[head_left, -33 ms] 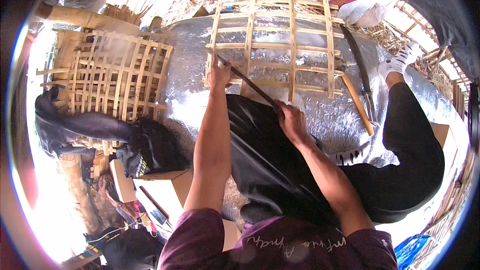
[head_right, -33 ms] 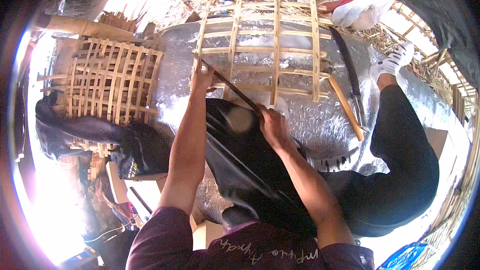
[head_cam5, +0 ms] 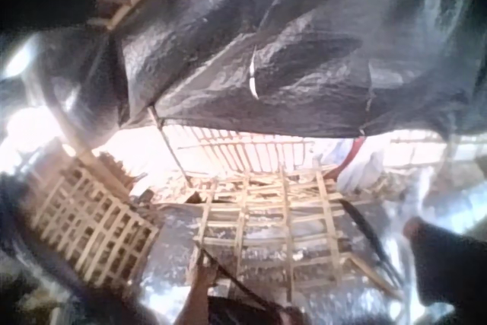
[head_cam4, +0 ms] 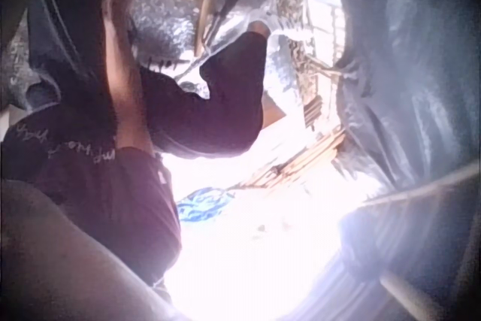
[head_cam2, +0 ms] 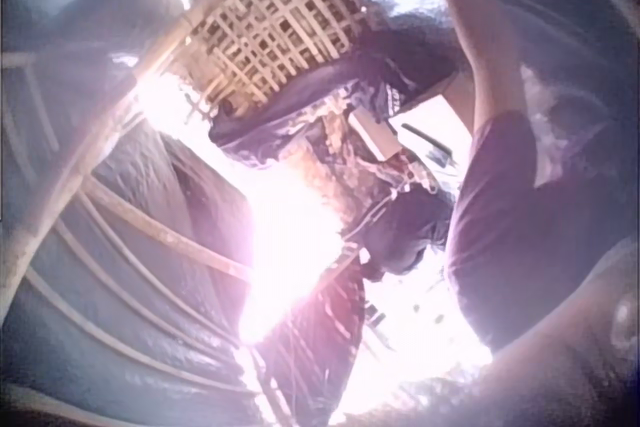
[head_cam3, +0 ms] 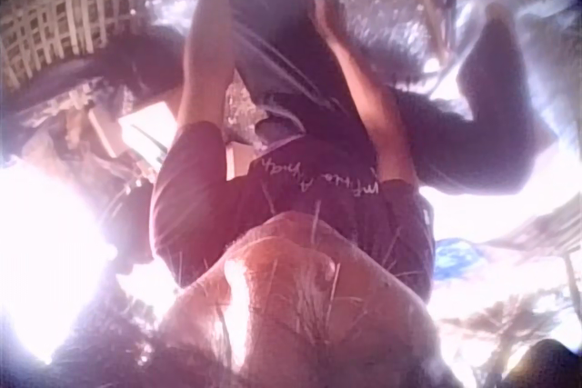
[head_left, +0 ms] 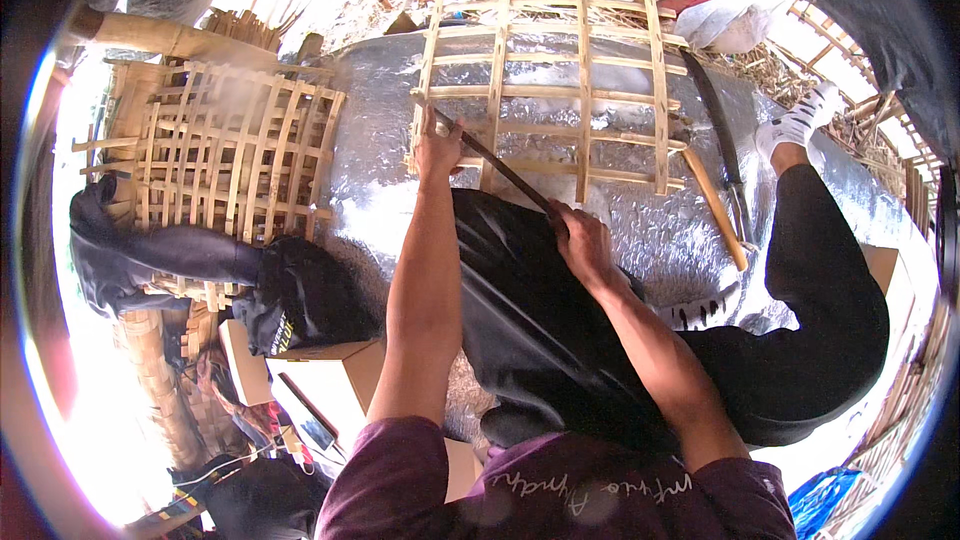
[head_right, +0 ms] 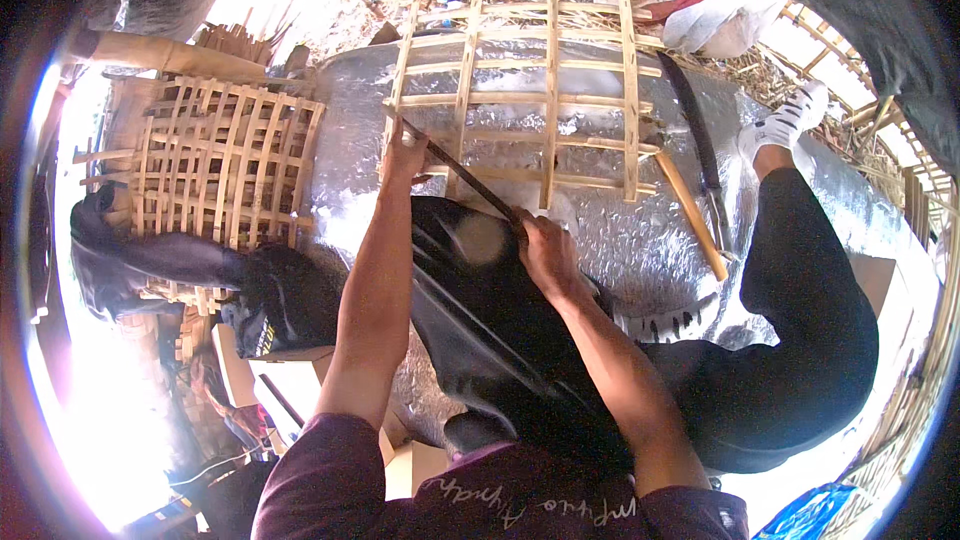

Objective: The person constructs a wooden lattice structure by placing thin wooden strips into a grid frame and securing them using a hammer. The person uses a saw to trim the ends of a wooden strip and positions the strip within the lattice.

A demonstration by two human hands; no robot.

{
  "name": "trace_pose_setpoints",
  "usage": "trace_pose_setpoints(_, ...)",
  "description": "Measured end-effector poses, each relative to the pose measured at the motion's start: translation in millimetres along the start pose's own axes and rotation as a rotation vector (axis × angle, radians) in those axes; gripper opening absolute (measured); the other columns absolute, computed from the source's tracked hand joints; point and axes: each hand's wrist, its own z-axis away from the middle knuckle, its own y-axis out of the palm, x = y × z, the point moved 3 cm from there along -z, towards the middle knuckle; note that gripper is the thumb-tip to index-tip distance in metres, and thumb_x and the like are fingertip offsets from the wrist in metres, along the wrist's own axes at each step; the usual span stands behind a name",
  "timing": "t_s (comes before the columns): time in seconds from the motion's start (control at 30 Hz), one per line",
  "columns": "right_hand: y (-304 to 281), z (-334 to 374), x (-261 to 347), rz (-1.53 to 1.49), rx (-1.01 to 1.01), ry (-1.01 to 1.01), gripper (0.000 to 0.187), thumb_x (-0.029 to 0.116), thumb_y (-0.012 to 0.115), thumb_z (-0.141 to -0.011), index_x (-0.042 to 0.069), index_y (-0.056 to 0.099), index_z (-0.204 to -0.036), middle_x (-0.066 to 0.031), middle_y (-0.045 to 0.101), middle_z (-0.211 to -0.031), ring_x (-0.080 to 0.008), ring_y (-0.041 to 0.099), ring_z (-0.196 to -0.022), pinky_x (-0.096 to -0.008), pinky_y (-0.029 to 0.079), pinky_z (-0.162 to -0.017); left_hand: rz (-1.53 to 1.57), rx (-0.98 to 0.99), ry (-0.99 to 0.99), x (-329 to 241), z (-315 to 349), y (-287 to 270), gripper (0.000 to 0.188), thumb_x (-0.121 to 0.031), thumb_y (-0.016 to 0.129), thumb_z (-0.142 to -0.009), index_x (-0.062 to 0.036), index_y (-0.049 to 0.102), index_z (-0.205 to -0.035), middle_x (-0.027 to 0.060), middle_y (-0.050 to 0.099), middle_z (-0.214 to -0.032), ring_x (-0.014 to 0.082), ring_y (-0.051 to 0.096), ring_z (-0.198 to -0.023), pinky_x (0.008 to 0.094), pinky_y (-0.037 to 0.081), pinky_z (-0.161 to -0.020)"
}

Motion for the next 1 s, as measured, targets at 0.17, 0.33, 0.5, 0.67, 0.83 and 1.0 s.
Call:
trace_pose_setpoints(0.17, -0.9, 2.9, -19.9, -0.028, -0.014, 0.020, 0.030, 0.004, 0.061, -0.083, 0.007, 0.063, -0.113, -0.0177, 0.066, -0.083, -0.0320, 0.066, -0.078, -0.0403, 0.052, -0.068, 0.094, 0.056, -0.143, -30.0, 20.6, 3.6, 0.092, -0.052, 0.068, -0.078, -0.0231, 0.018, -0.148, 0.0189, 0.064, -0.110, 0.0348, 0.067, -0.071, 0.0406, 0.057, -0.060)
trace_pose_setpoints(0.33, -0.4, 0.6, -25.4, -0.031, 0.016, 0.040, 0.031, 0.003, 0.062, -0.082, 0.005, 0.062, -0.113, -0.0164, 0.066, -0.086, -0.0311, 0.066, -0.079, -0.0392, 0.052, -0.069, 0.058, 0.132, -0.111, -41.1, 26.6, 3.6, 0.092, -0.054, 0.067, -0.078, -0.0232, 0.016, -0.149, 0.0198, 0.063, -0.112, 0.0363, 0.067, -0.079, 0.0425, 0.056, -0.066)
trace_pose_setpoints(0.5, -3.3, -2.0, -18.4, -0.015, 0.032, 0.052, 0.029, 0.005, 0.063, -0.083, 0.006, 0.063, -0.112, -0.0167, 0.067, -0.087, -0.0315, 0.066, -0.079, -0.0388, 0.052, -0.068, -0.033, 0.054, -0.062, -24.8, 15.6, 9.5, 0.092, -0.056, 0.064, -0.078, -0.0226, 0.017, -0.149, 0.0209, 0.061, -0.117, 0.0381, 0.065, -0.089, 0.0446, 0.051, -0.080)
trace_pose_setpoints(0.67, -9.4, -7.5, -15.2, -0.020, 0.030, 0.078, 0.030, 0.008, 0.063, -0.084, 0.010, 0.064, -0.114, -0.0175, 0.067, -0.090, -0.0323, 0.067, -0.080, -0.0387, 0.053, -0.069, -0.044, 0.052, -0.083, -29.1, 17.4, 9.7, 0.094, -0.057, 0.064, -0.077, -0.0190, 0.017, -0.149, 0.0206, 0.061, -0.118, 0.0372, 0.064, -0.095, 0.0443, 0.049, -0.085)
trace_pose_setpoints(0.83, -5.1, -8.2, -16.0, 0.028, 0.020, 0.093, 0.034, 0.011, 0.061, -0.085, 0.016, 0.062, -0.118, -0.0166, 0.067, -0.089, -0.0325, 0.067, -0.080, -0.0406, 0.053, -0.067, -0.129, 0.072, -0.037, -28.3, 16.0, 4.3, 0.090, -0.058, 0.060, -0.080, -0.0201, 0.017, -0.149, 0.0203, 0.061, -0.118, 0.0365, 0.063, -0.101, 0.0449, 0.047, -0.087)
trace_pose_setpoints(1.0, -5.9, -7.0, -23.3, 0.037, 0.001, 0.083, 0.038, 0.014, 0.058, -0.085, 0.026, 0.060, -0.121, -0.0160, 0.067, -0.083, -0.0337, 0.066, -0.075, -0.0450, 0.053, -0.063, -0.178, 0.066, 0.022, -33.5, 19.5, 5.4, 0.085, -0.057, 0.056, -0.083, -0.0243, 0.015, -0.149, 0.0192, 0.059, -0.122, 0.0364, 0.060, -0.108, 0.0446, 0.045, -0.089)
